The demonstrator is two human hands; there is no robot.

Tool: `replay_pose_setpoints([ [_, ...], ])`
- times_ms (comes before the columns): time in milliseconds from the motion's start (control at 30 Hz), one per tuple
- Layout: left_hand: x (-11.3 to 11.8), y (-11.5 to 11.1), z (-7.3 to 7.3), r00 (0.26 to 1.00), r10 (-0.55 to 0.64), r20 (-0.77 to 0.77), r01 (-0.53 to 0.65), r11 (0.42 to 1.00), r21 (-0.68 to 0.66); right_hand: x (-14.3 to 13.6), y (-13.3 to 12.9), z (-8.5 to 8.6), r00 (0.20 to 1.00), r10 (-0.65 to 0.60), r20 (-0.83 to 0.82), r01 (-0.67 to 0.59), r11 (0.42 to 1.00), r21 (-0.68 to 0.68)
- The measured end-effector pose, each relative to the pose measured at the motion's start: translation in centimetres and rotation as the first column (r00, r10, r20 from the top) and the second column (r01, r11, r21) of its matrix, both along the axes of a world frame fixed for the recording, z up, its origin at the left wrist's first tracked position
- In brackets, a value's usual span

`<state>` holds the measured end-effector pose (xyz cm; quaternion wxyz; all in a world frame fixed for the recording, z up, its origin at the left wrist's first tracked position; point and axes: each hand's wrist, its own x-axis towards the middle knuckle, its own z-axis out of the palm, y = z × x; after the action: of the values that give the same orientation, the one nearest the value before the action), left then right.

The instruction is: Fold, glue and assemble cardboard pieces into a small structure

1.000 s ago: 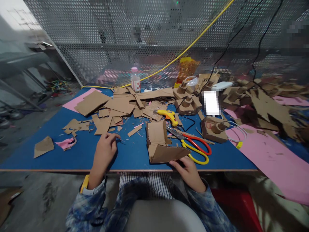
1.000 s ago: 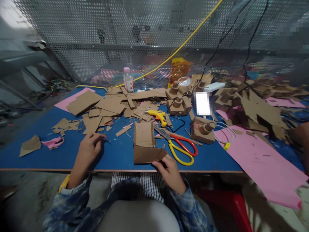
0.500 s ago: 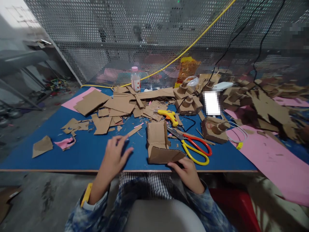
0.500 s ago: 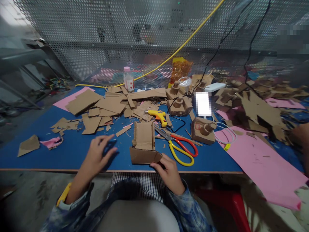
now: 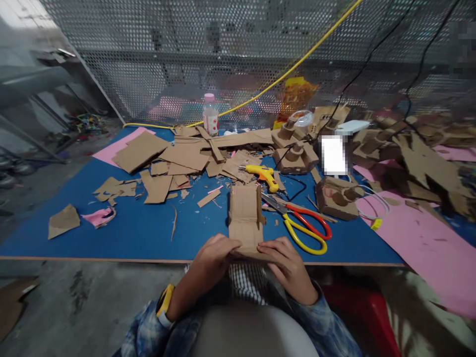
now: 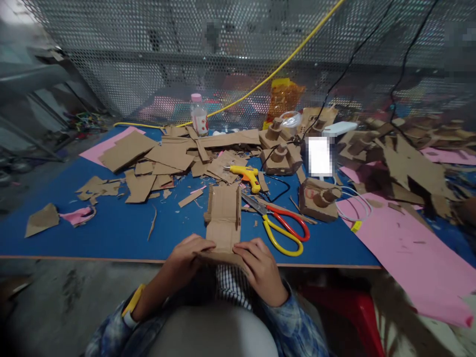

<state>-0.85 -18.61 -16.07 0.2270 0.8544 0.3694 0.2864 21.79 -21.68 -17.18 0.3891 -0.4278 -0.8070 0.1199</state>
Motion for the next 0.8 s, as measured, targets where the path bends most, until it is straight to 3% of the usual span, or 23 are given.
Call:
replay_pose_setpoints([
  [267, 0.6, 0.7, -0.5, 0.991, 0.110, -0.080, -0.106, 0.993, 0.052, -0.9, 0.1, 0.2, 0.992, -0.126, -0.016, 0.126, 0.992, 0.021],
  [567, 0.9, 1.1, -0.1, 0.979, 0.180, -0.097, -0.178, 0.984, 0.030, -2.0, 0.0, 0.8, 0.947, -0.305, -0.099, 0.278, 0.935, -0.220],
  [633, 0.7, 1.0, 0.1, 0.990, 0.118, -0.081, -0.121, 0.992, -0.036, -1.7, 0.1, 0.9, 0.954, -0.267, -0.138, 0.226, 0.940, -0.256],
  [733, 0.2, 0.9, 0.5, 0.997, 0.015, -0.079, -0.026, 0.991, -0.135, -0.9, 0.2, 1.1, 0.977, -0.086, -0.194, 0.031, 0.962, -0.272],
  [800, 0.1, 0.7, 0.6, 0.996, 0.031, -0.089, -0.043, 0.990, -0.136, -0.6, 0.1, 1.2, 0.982, -0.014, -0.189, -0.036, 0.965, -0.258],
])
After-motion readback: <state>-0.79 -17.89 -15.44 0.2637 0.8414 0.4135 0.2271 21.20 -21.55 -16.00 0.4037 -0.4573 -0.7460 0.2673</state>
